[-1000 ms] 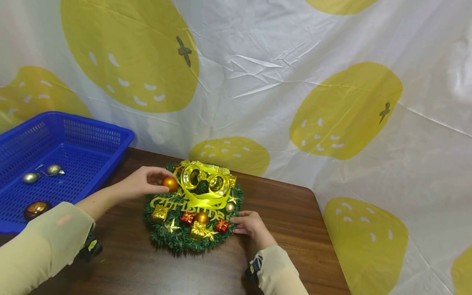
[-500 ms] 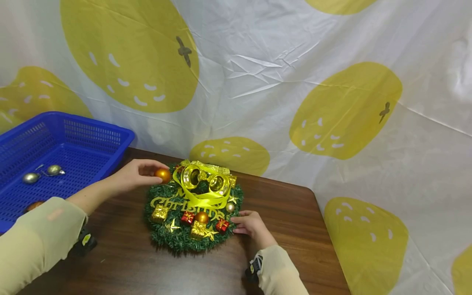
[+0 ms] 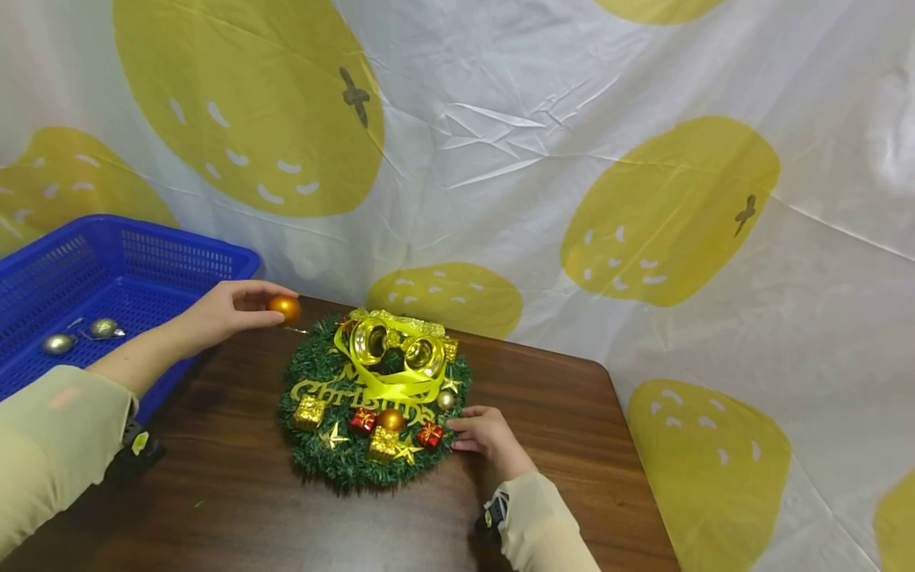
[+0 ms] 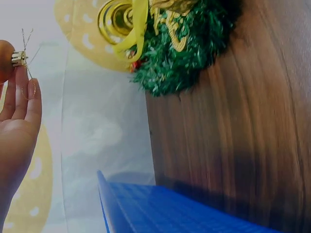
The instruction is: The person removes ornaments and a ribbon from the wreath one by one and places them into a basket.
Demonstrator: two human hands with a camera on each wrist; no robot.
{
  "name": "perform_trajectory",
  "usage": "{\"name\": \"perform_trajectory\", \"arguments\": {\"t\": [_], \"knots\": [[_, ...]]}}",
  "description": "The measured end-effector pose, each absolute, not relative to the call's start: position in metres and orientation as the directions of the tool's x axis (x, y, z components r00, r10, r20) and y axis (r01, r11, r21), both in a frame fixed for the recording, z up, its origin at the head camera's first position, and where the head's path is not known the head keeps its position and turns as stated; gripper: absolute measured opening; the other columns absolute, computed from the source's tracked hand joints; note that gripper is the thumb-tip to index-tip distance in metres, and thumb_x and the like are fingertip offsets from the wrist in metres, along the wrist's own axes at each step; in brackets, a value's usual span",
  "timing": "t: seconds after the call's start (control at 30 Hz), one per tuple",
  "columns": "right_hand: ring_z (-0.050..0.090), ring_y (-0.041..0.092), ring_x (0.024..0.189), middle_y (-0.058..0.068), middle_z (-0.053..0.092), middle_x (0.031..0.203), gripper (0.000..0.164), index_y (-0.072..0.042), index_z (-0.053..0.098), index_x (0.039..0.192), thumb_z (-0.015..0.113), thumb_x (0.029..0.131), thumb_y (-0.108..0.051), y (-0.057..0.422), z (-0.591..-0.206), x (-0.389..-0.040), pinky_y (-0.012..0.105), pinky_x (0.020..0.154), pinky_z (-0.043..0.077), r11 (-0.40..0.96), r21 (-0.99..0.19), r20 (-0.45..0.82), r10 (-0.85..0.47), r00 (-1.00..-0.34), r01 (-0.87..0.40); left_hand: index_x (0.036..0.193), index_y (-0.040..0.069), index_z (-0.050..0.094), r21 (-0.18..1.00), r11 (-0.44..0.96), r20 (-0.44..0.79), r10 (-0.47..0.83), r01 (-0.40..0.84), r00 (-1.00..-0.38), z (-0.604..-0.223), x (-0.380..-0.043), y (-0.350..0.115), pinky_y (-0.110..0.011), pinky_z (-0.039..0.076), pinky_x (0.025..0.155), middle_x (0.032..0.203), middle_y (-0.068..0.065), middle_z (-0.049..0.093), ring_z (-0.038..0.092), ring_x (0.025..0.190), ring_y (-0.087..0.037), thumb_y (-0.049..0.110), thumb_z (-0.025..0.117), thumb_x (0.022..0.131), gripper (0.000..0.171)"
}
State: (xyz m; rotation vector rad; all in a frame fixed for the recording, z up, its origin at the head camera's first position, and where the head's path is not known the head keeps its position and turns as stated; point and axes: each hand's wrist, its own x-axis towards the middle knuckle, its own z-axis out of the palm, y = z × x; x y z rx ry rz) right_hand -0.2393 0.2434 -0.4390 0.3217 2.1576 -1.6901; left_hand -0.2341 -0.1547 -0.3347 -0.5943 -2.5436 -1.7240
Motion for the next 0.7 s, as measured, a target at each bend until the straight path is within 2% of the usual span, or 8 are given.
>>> {"name": "perform_trajectory", "arguments": {"t": [0.1, 0.3, 0.4, 0.7], "knots": [[0.061, 0.012, 0.059, 0.003, 0.06, 0.076, 0.055, 0.016, 0.033, 0.133, 0.06, 0.087, 0.002, 0.243, -0.44, -0.24, 0.025, 0.057, 0.056, 0.249, -0.879, -0.431, -0.049, -0.901, 0.407, 0.124, -0.001, 0.058, 0.888, 0.336, 0.22, 0.286, 0.312, -0.933, -0.333, -0.233, -0.161, -0.015, 0.046, 0.082, 0.115, -0.012, 0.062, 0.057, 0.092, 0.007, 0.018, 0.063, 0.089, 0.039], [0.06, 0.012, 0.059, 0.004, 0.06, 0.075, 0.054, 0.017, 0.033, 0.132, 0.06, 0.087, 0.003, 0.243, -0.44, -0.24, 0.024, 0.057, 0.056, 0.244, -0.881, -0.428, -0.051, -0.902, 0.405, 0.124, -0.001, 0.057, 0.894, 0.343, 0.202, 0.263, 0.287, -0.943, -0.331, -0.233, -0.176, -0.013, 0.047, 0.079, 0.101, 0.013, 0.062, 0.058, 0.09, 0.008, 0.019, 0.062, 0.09, 0.04], [0.06, 0.012, 0.059, 0.004, 0.059, 0.076, 0.054, 0.017, 0.033, 0.132, 0.06, 0.087, 0.003, 0.243, -0.44, -0.24, 0.024, 0.057, 0.056, 0.242, -0.883, -0.427, -0.054, -0.903, 0.403, 0.125, -0.002, 0.056, 0.898, 0.343, 0.194, 0.252, 0.275, -0.948, -0.33, -0.231, -0.184, -0.013, 0.047, 0.078, 0.096, 0.021, 0.06, 0.058, 0.09, 0.009, 0.02, 0.062, 0.09, 0.042], [0.06, 0.012, 0.06, 0.004, 0.059, 0.075, 0.054, 0.017, 0.033, 0.132, 0.059, 0.087, 0.003, 0.243, -0.439, -0.239, 0.024, 0.057, 0.056, 0.236, -0.886, -0.424, -0.058, -0.904, 0.4, 0.13, -0.002, 0.05, 0.891, 0.396, 0.154, 0.2, 0.223, -0.968, -0.328, -0.229, -0.207, -0.012, 0.047, 0.077, 0.091, 0.029, 0.058, 0.056, 0.087, 0.012, 0.024, 0.059, 0.093, 0.046]]}}
